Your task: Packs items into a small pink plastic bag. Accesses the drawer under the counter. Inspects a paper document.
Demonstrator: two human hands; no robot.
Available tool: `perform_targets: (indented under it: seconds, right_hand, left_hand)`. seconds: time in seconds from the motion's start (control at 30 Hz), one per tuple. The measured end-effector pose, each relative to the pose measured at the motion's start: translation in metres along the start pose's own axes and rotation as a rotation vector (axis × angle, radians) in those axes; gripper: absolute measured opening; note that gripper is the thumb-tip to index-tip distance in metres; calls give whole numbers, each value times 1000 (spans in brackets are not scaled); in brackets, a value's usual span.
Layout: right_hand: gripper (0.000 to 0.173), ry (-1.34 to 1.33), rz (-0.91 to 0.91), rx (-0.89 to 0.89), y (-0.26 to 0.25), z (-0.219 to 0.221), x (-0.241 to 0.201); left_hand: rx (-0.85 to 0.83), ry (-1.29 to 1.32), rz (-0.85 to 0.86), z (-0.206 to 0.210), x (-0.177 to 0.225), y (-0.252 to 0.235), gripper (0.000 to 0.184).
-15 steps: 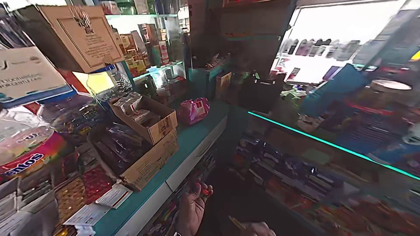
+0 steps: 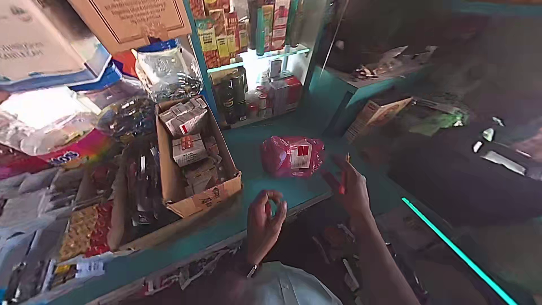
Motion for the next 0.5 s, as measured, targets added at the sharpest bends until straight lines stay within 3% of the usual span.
perform_targets:
  seconds: [0.07, 0.13, 0.17, 0.23, 0.3, 0.43, 0.5]
  right_hand:
    - [61, 110, 10, -116, -53, 19, 14]
    - [32, 96, -57, -170, -88, 35, 21]
    - [23, 46, -123, -154, -101, 39, 20]
    - [17, -83, -219, -94, -116, 40, 24]
    - [18, -262, -209, -67, -130, 36, 42]
    - [24, -657, -54, -223, -144, 41, 103]
    - [27, -311, -38, -359, -149, 49, 132]
  left_hand:
    - [152, -373, 84, 21, 5, -40, 49]
    - [266, -673, 59, 42, 2, -77, 82]
    - [285, -758, 7, 49, -3, -95, 88]
    - [304, -722, -98, 51, -18, -117, 60]
    - [375, -467, -94, 38, -32, -123, 30]
    - [555, -58, -197, 29, -35, -105, 24]
    - [605, -54, -216, 34, -30, -100, 25]
Point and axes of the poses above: each hand's wrist, its own y-axis away from the middle knuckle, its own z-axis out of the palm, x = y × z, the point moved 4 cm from there along -y, towards the middle knuckle, and after that the axes turned 3 degrees about x, right-handed, at the moved point
